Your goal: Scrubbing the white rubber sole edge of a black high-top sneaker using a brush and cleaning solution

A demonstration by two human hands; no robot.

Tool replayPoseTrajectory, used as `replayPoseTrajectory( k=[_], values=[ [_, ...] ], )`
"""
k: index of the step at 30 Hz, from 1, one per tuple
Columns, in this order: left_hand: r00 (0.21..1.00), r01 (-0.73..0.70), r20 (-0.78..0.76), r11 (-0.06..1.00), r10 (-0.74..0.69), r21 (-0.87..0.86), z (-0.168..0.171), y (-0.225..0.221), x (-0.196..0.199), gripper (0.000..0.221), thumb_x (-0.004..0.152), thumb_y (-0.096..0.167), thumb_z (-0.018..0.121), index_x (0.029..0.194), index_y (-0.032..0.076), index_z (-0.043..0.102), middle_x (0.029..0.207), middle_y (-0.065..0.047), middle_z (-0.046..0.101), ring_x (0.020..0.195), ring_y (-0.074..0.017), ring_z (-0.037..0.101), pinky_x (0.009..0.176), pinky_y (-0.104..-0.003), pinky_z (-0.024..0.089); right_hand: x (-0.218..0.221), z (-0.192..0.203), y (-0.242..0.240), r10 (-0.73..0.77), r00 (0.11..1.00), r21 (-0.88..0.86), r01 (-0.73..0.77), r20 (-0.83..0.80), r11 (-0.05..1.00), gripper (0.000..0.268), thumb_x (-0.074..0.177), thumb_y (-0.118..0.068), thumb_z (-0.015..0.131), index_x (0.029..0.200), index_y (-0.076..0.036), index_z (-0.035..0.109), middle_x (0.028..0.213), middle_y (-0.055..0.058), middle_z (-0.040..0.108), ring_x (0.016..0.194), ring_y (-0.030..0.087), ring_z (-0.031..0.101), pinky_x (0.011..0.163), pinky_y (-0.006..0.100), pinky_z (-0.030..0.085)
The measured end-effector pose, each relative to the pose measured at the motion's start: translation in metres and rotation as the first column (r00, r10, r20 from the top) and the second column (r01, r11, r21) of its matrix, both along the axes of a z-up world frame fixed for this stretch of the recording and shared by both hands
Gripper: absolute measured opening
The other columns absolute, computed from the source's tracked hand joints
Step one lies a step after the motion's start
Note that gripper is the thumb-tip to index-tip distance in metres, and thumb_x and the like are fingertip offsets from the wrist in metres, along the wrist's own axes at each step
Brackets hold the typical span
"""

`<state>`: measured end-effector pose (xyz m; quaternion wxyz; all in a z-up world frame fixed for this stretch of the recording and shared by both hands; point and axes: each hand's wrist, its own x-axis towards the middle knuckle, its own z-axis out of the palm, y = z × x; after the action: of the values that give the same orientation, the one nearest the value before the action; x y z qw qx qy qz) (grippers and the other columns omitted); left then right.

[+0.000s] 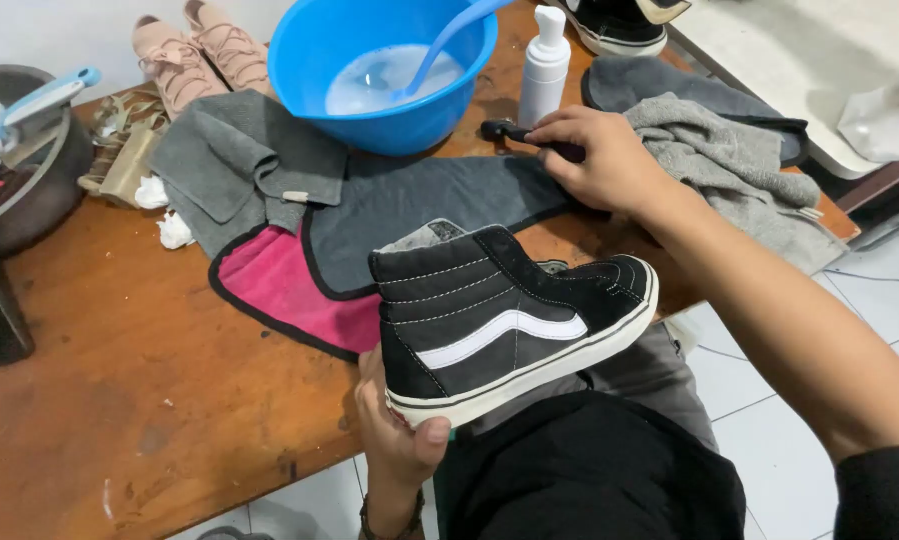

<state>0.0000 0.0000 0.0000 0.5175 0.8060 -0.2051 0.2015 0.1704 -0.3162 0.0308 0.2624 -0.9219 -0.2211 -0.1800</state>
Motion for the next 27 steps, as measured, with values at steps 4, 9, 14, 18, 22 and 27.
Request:
replayPoseTrajectory(
  k=[4, 9, 14, 18, 22, 27],
  values=[
    [0.999, 0.026, -0.035, 0.999, -0.028, -0.047, -0.001, 0.001, -0.001, 0.093, 0.087, 0.084, 0.033, 0.122, 0.003, 0.064, 0.102, -0.011, 0.070, 0.097, -0.0310, 0.066, 0.088, -0.042, 0.043, -0.013, 0.031, 0.004, -0.046, 0.928, -0.152, -0.012, -0.371, 0.988, 0.054, 0.090, -0.031, 0.070, 0.139, -0.009, 0.062, 0.146, 0.008, 0.060, 0.130, 0.028, 0.056, 0.109, 0.040, 0.039],
    [0.982, -0.047, -0.183, 0.998, 0.038, -0.047, -0.038, 0.012, -0.004, 0.102, 0.076, 0.088, 0.043, 0.131, 0.004, 0.059, 0.105, -0.012, 0.058, 0.095, -0.0278, 0.066, 0.076, -0.042, 0.054, -0.009, 0.043, -0.001, -0.208, 0.977, 0.091, 0.211, -0.040, 0.973, 0.067, 0.084, -0.031, 0.083, 0.141, -0.004, 0.059, 0.130, 0.015, 0.068, 0.106, 0.030, 0.064, 0.087, 0.046, 0.048],
    [0.980, -0.091, -0.181, 0.996, 0.087, -0.013, -0.052, 0.014, -0.006, 0.106, 0.076, 0.091, 0.039, 0.136, 0.005, 0.056, 0.108, -0.010, 0.055, 0.093, -0.0250, 0.062, 0.073, -0.040, 0.049, 0.034, 0.035, -0.008, -0.202, 0.979, 0.080, 0.200, 0.024, 0.977, 0.100, 0.085, -0.021, 0.094, 0.155, -0.017, 0.022, 0.136, 0.030, 0.055, 0.115, 0.048, 0.056, 0.085, 0.055, 0.045],
    [0.973, -0.106, -0.204, 0.994, 0.105, 0.009, -0.069, 0.019, -0.007, 0.109, 0.074, 0.093, 0.039, 0.140, 0.007, 0.053, 0.114, -0.008, 0.054, 0.099, -0.0250, 0.058, 0.081, -0.041, 0.048, 0.056, 0.023, -0.007, -0.173, 0.984, 0.051, 0.175, -0.053, 0.983, 0.105, 0.088, -0.003, 0.084, 0.162, -0.027, 0.015, 0.111, 0.032, 0.068, 0.093, 0.043, 0.069, 0.071, 0.052, 0.052],
    [0.974, -0.074, -0.216, 0.997, 0.066, -0.033, -0.068, 0.018, -0.004, 0.104, 0.073, 0.094, 0.041, 0.127, 0.007, 0.061, 0.102, -0.005, 0.053, 0.080, -0.0203, 0.059, 0.064, -0.039, 0.048, 0.035, 0.035, -0.018, -0.059, 0.981, 0.108, 0.039, 0.187, 0.993, 0.086, 0.087, -0.001, 0.086, 0.151, -0.012, 0.030, 0.126, 0.030, 0.068, 0.110, 0.046, 0.068, 0.087, 0.051, 0.048],
    [0.992, -0.103, -0.063, 0.988, 0.111, 0.114, -0.097, 0.027, -0.006, 0.124, 0.071, 0.096, 0.038, 0.149, 0.000, 0.042, 0.119, -0.016, 0.050, 0.106, -0.0323, 0.059, 0.088, -0.044, 0.048, -0.054, 0.066, -0.041, -0.006, 0.937, 0.432, -0.155, 0.348, 0.889, 0.055, 0.106, 0.008, 0.074, 0.140, -0.007, 0.033, 0.131, 0.022, 0.045, 0.124, 0.033, 0.051, 0.105, 0.046, 0.048]
  ],
)
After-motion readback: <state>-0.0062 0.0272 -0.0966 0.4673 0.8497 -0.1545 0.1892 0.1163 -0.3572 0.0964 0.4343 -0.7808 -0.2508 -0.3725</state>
